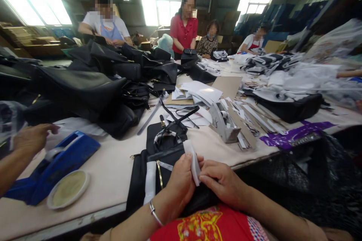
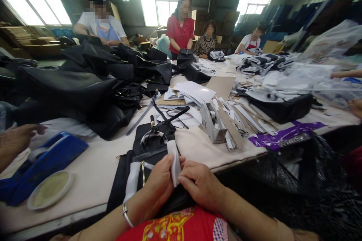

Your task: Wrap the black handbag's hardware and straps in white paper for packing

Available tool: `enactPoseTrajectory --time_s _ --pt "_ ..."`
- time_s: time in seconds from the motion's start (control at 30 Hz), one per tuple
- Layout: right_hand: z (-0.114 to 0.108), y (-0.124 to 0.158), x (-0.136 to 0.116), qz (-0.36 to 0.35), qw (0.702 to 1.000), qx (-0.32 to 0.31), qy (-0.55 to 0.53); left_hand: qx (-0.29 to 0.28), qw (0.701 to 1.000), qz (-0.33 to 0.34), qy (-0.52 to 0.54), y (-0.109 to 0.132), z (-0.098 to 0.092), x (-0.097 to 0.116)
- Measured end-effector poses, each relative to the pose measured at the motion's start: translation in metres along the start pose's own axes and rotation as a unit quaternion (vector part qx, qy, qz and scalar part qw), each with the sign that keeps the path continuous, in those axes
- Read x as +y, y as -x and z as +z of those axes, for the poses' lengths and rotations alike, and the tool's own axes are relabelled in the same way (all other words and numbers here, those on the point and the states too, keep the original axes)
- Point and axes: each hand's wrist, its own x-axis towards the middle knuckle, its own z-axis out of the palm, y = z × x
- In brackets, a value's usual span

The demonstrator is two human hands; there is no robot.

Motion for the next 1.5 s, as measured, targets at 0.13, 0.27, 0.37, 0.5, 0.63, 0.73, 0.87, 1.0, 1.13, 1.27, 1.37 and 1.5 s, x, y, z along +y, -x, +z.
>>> enactPoseTrajectory --time_s 0.13,0.27,0.37,0.5,0.63,0.73,0.87,1.0,1.13,1.27,1.37,1.5 --pt "0.016 -0.004 0.006 0.188 0.977 0.092 -0.026 -0.020 0.999 0.022 -0.018 0.003 0.002 0.001" --pt "0.019 -0.006 0.007 0.224 0.966 0.126 0.000 -0.027 0.999 0.033 -0.016 0.005 0.003 0.001" --pt "0.016 -0.011 0.008 0.233 0.966 0.088 -0.070 -0.023 0.999 0.030 -0.029 0.003 0.003 -0.002" --pt "0.014 -0.018 0.013 0.301 0.920 0.069 -0.243 -0.030 0.998 0.040 -0.050 0.002 0.003 -0.003" --pt "0.015 -0.017 0.019 0.311 0.888 0.082 -0.328 -0.051 0.986 0.068 -0.144 0.008 -0.004 0.006" --pt "0.017 -0.012 0.022 0.302 0.887 0.096 -0.335 -0.091 0.973 0.029 -0.210 0.016 -0.013 0.013" --pt "0.019 -0.006 0.025 0.300 0.891 0.108 -0.324 -0.114 0.973 -0.057 -0.193 0.023 -0.019 0.016" --pt "0.019 -0.007 0.025 0.305 0.899 0.110 -0.295 -0.093 0.970 -0.077 -0.213 0.021 -0.018 0.013" --pt "0.017 -0.009 0.025 0.279 0.932 0.114 -0.204 -0.074 0.962 -0.088 -0.247 0.016 -0.018 0.009" --pt "0.020 -0.004 0.029 0.234 0.959 0.132 -0.084 -0.080 0.956 -0.094 -0.267 0.014 -0.016 0.007" --pt "0.019 0.002 0.028 0.213 0.969 0.123 -0.025 -0.081 0.940 -0.075 -0.323 0.015 -0.014 0.008" --pt "0.006 0.006 0.019 0.144 0.988 0.048 0.017 -0.083 0.900 -0.037 -0.426 0.014 -0.013 0.010"
